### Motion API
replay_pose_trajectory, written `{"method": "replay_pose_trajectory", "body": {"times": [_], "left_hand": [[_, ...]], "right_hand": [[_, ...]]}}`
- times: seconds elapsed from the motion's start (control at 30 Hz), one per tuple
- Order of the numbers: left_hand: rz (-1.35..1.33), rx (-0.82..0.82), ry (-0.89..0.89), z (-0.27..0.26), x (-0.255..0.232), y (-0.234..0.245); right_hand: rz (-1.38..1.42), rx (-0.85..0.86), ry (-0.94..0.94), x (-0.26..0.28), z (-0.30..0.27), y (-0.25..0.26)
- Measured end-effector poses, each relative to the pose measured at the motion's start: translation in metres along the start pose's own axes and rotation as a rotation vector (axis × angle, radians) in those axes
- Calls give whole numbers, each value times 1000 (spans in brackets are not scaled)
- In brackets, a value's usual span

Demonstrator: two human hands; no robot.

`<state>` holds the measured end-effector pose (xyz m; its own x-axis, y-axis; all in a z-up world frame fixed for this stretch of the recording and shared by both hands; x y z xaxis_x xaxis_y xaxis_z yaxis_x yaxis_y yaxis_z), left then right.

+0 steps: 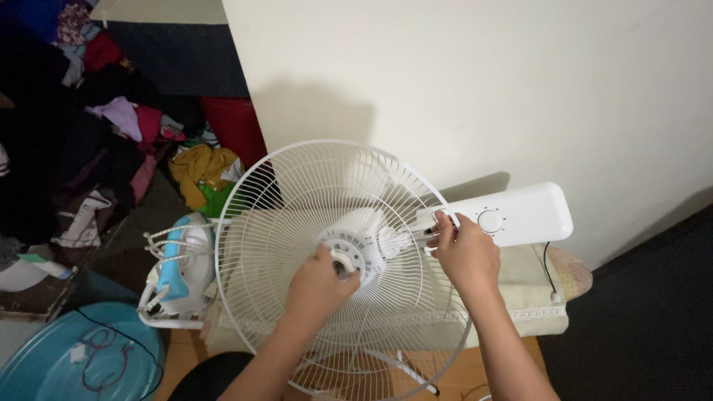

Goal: The person disassembles a standing electric fan by hand. They remove the front grille, then the blue fan blades, and finally detach the motor housing from the stand, placing the parts on the floor and an ironing board.

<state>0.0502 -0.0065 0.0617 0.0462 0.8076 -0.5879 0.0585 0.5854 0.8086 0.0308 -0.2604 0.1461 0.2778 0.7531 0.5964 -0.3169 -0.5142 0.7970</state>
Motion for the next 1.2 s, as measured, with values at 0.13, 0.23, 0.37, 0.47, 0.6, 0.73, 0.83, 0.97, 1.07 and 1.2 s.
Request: {"method": "replay_pose_trajectory", "body": {"times": [0.13,0.23,0.37,0.47,0.6,0.73,0.83,0.97,1.07,1.2], "left_hand": [[42,46,76,9,4,-11],[-291,162,311,11,31,-32],[-1251,435,854,-3,68,-86],[-1354,555,990,-24,93,-113],[-1220,566,891,-29,111,-106],[-1258,511,847,-29,91,-86],[-1317,445,845,-36,83,-82],[-1354,422,867,-41,86,-88],[-1301,418,865,-48,97,-91],[-1178,415,888,-60,112,-89]], "right_hand": [[23,4,-26,-2,-2,0],[41,5,-21,-2,-1,-3],[20,102,-60,-4,-2,-9],[6,126,-31,3,-7,-21],[72,11,29,1,-20,-21],[88,-53,129,2,-21,-17],[112,-45,77,-7,-26,-21],[361,-5,-34,-22,-39,-25],[357,-38,-32,-32,-49,-26],[358,-48,-40,-42,-57,-29]]}}
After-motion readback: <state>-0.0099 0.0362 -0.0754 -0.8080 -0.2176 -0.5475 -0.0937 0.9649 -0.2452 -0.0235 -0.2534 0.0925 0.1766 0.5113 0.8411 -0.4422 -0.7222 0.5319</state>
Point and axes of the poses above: each hand's wrist, its own z-axis towards the middle knuckle, its own y-axis out of the back of the hand, x = y × z, the point moved 6 cm from there along z, towards the middle knuckle, and after that the axes turned 4 degrees about y, right-handed, at the moved point
